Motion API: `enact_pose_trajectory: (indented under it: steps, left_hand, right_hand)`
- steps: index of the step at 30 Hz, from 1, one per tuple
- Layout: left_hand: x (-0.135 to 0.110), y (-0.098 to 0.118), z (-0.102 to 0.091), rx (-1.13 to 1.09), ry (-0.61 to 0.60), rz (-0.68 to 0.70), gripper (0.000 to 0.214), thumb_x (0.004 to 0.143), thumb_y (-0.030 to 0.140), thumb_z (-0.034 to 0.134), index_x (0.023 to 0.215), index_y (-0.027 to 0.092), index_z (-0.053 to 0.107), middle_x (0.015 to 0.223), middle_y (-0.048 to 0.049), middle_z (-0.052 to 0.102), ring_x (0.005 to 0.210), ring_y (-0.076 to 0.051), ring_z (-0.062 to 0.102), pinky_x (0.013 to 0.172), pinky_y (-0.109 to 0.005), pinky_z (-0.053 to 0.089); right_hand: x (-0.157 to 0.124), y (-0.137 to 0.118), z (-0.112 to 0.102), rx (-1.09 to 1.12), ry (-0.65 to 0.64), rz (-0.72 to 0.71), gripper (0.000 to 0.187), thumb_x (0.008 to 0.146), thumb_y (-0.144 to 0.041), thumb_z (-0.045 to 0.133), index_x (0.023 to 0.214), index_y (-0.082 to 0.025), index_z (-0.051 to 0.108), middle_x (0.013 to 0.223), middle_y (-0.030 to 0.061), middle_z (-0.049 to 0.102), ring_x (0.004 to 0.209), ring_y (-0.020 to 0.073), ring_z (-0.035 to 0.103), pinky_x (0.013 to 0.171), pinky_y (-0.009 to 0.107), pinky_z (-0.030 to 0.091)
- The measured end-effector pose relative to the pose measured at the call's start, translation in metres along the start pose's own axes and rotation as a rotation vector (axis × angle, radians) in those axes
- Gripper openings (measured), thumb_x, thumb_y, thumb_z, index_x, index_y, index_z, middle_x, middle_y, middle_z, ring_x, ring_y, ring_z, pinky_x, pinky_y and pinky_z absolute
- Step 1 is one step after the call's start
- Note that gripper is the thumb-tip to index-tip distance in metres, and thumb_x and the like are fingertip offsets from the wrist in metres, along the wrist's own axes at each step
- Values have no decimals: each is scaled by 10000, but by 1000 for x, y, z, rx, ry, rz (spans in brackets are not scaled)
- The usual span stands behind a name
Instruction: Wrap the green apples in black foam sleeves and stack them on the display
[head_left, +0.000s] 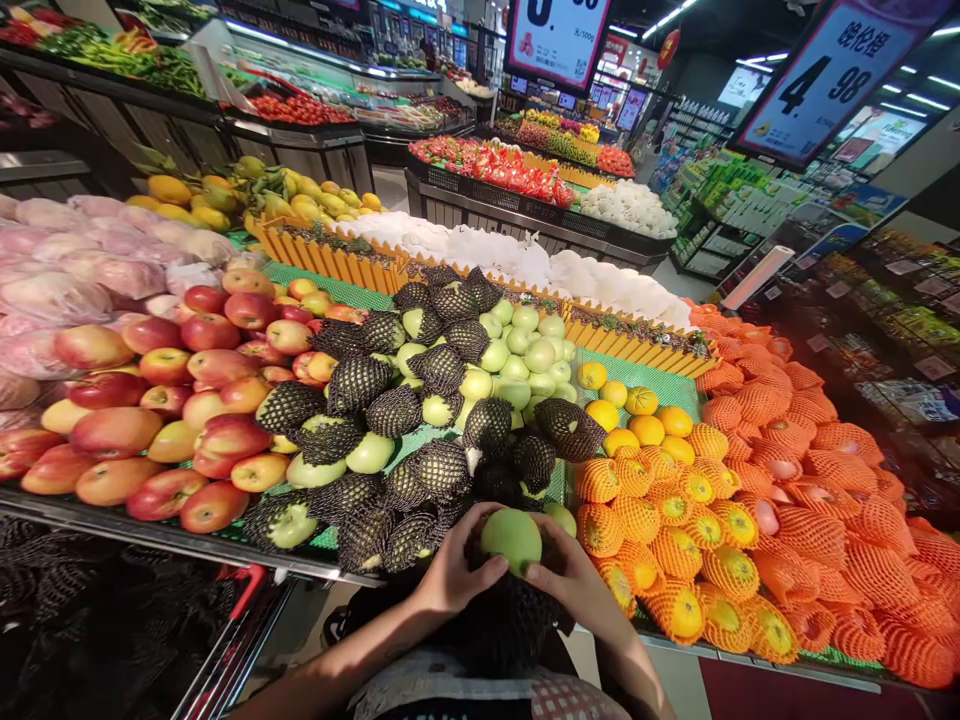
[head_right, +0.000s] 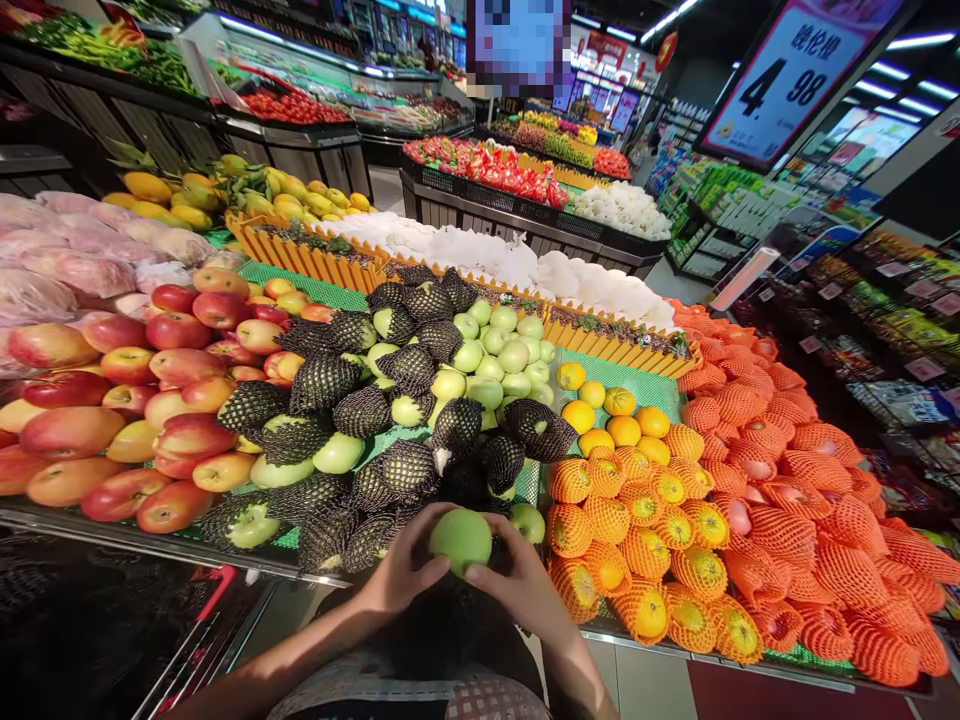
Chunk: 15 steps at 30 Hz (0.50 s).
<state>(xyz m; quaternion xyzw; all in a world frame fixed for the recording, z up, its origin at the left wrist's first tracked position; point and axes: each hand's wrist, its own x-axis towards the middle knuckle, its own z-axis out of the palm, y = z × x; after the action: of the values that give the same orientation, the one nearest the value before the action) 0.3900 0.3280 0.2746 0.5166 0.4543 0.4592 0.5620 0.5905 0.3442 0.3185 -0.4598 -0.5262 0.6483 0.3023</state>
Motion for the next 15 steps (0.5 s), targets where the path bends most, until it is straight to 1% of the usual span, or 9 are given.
enact_pose_trajectory:
  steps: [1,3,4,6,8,9,11,13,15]
  left_hand:
    - [1,-1,-1,-28,56,-8,549,773,440,687,1228,173,535,1177,-119,685,1093,-295,633,935,-390,503]
    - [2,-4,-2,-61,152,-33,534,791,429,684,1232,174,526,1190,-128,678,1108,-297,628,954,-402,494]
    - [2,-6,-3,-74,177,-46,530,798,431,684,1234,175,526,1193,-130,677,1111,-298,627,956,-405,492]
    - [2,-8,-4,-100,189,-60,543,806,455,686,1244,173,532,1209,-138,675,1120,-302,628,960,-411,490]
    - [2,-10,-3,-114,157,-56,573,806,495,690,1256,168,552,1222,-143,678,1106,-305,635,959,-415,491]
    - [2,-10,-2,-116,125,-52,584,810,516,686,1263,168,566,1234,-142,678,1104,-305,636,964,-415,488]
    - [3,-11,0,-120,37,-46,608,811,576,674,1261,175,600,1214,-127,698,1096,-304,642,964,-409,489]
    - [4,-14,1,-126,-59,-36,638,807,666,635,1218,179,646,1165,-115,723,1092,-308,646,966,-409,491]
    - [2,-23,1,-142,-132,-11,700,805,751,569,1186,173,677,1131,-119,735,1086,-318,648,977,-430,486]
  right_hand:
    - [-1,-1,-4,-24,14,6,503,737,-448,837,1174,-267,666,1056,26,690,892,220,630,810,331,502]
    - [-4,-2,-12,-101,43,39,367,711,-413,863,994,-245,702,870,-7,666,698,163,566,638,272,449]
    - [-6,-2,-15,-140,41,58,307,696,-402,874,883,-230,702,772,-23,630,641,146,519,586,257,402]
    - [-7,-2,-20,-192,-16,78,290,656,-376,899,719,-208,672,640,-44,542,598,130,445,545,249,326]
    - [-5,-3,-20,-171,-75,43,315,612,-347,923,674,-202,650,612,-54,499,600,128,413,551,253,296]
    - [-2,-4,-18,-135,-75,4,327,598,-336,930,673,-203,641,626,-53,501,612,130,416,563,256,300]
    - [6,-7,-13,-38,-10,-105,347,595,-334,933,666,-209,617,665,-43,521,651,144,445,601,264,331]
    - [17,-7,-7,41,48,-205,372,595,-358,933,641,-214,594,690,-31,537,684,160,470,635,273,357]
    - [27,-4,-2,86,52,-252,401,587,-403,931,617,-216,577,687,-27,534,687,164,468,636,276,355]
